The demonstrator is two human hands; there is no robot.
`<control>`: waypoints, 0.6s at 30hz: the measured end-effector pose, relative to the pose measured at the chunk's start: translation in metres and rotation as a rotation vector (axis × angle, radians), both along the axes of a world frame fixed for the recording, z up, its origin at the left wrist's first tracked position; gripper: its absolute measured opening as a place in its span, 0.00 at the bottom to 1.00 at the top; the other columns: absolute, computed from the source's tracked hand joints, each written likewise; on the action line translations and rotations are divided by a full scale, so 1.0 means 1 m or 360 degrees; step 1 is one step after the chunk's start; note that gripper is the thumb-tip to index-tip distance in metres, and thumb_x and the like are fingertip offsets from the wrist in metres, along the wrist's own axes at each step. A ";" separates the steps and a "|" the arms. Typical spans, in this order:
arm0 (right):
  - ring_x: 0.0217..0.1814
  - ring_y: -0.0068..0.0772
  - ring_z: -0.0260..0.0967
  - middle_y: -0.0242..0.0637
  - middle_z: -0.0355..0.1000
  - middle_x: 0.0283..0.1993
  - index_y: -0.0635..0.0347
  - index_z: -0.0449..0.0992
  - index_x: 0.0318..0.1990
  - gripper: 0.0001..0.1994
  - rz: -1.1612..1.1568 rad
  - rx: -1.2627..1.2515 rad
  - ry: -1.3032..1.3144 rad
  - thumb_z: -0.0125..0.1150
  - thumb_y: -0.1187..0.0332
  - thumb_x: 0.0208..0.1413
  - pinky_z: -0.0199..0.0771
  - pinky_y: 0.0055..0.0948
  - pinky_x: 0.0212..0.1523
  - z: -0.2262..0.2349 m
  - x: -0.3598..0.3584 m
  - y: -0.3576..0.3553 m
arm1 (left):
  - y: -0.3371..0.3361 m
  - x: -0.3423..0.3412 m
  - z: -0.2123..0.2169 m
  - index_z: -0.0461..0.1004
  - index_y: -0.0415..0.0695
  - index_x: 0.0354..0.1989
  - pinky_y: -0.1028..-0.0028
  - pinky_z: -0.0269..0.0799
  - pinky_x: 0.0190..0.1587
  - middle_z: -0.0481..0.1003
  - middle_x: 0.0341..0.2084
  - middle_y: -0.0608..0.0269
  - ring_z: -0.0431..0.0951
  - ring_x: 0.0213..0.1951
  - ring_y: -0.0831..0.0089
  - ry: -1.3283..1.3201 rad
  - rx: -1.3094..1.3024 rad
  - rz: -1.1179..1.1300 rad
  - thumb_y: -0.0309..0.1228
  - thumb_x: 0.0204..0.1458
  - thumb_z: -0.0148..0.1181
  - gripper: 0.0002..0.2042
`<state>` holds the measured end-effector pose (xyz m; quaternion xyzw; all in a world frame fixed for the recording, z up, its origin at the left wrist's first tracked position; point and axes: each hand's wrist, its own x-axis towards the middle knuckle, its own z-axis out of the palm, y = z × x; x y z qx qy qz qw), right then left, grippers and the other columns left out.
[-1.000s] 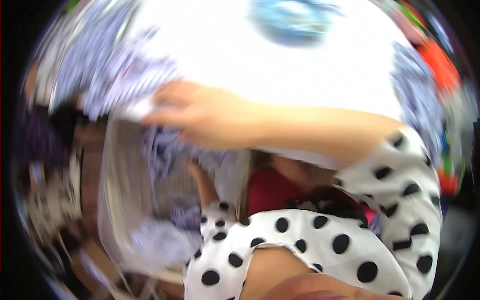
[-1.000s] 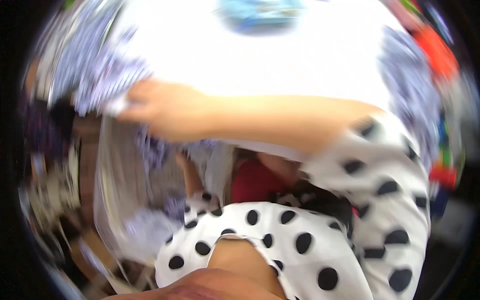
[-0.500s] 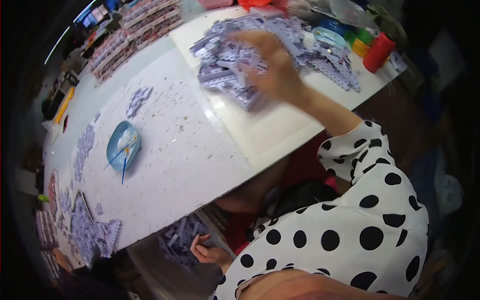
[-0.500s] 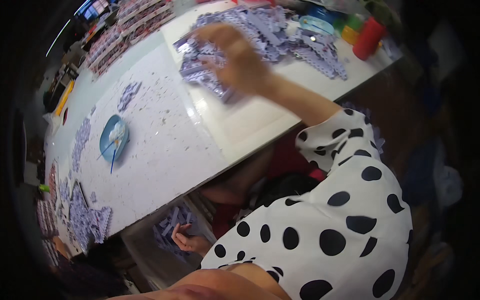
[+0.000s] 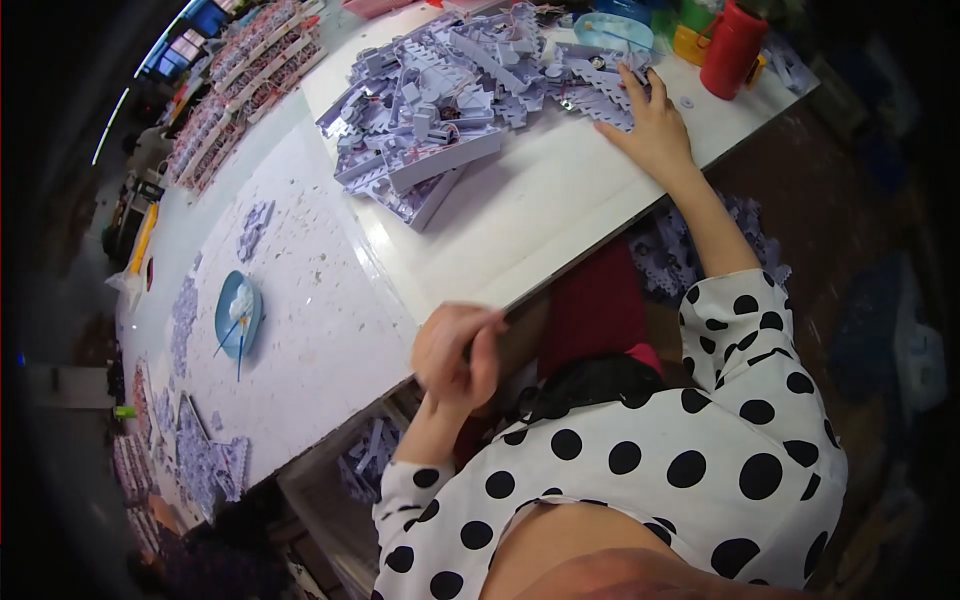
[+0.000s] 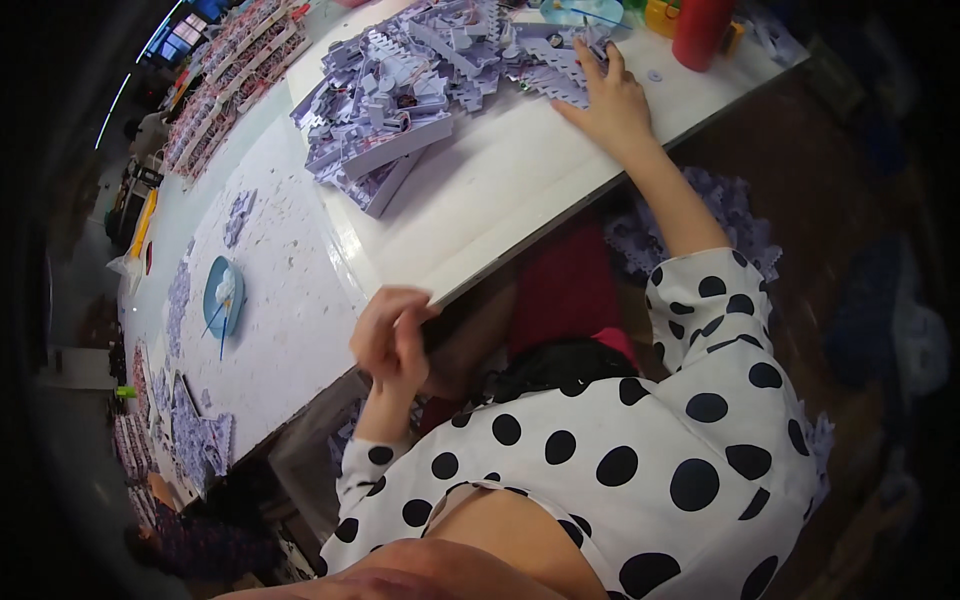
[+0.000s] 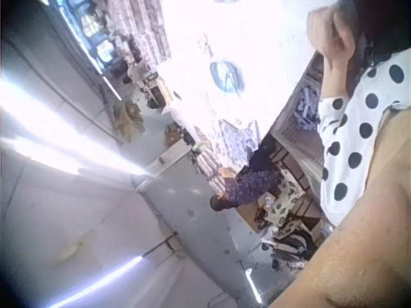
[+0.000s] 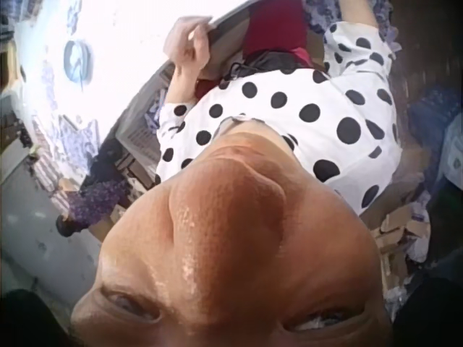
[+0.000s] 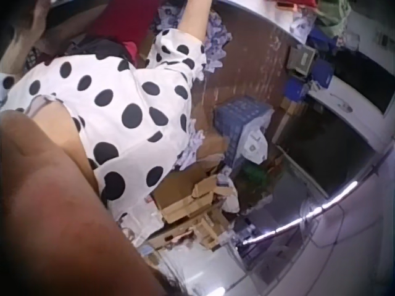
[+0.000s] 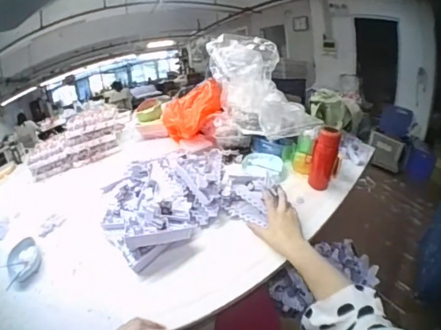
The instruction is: The person assembles small mechanical components into white plastic housing units by hand, then places the completed units into a blue dish.
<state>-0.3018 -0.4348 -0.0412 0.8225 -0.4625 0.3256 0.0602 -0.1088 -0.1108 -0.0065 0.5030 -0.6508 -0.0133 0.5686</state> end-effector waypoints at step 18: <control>0.54 0.51 0.71 0.45 0.59 0.61 0.38 0.71 0.62 0.33 0.0011 -0.0113 -0.0304 0.69 0.61 0.42 0.76 0.41 0.49 0.029 -0.043 0.067 | -0.087 -0.045 -0.004 0.72 0.33 0.52 0.76 0.75 0.42 0.78 0.39 0.53 0.80 0.39 0.72 0.0989 0.0884 -0.0306 0.31 0.61 0.56 0.15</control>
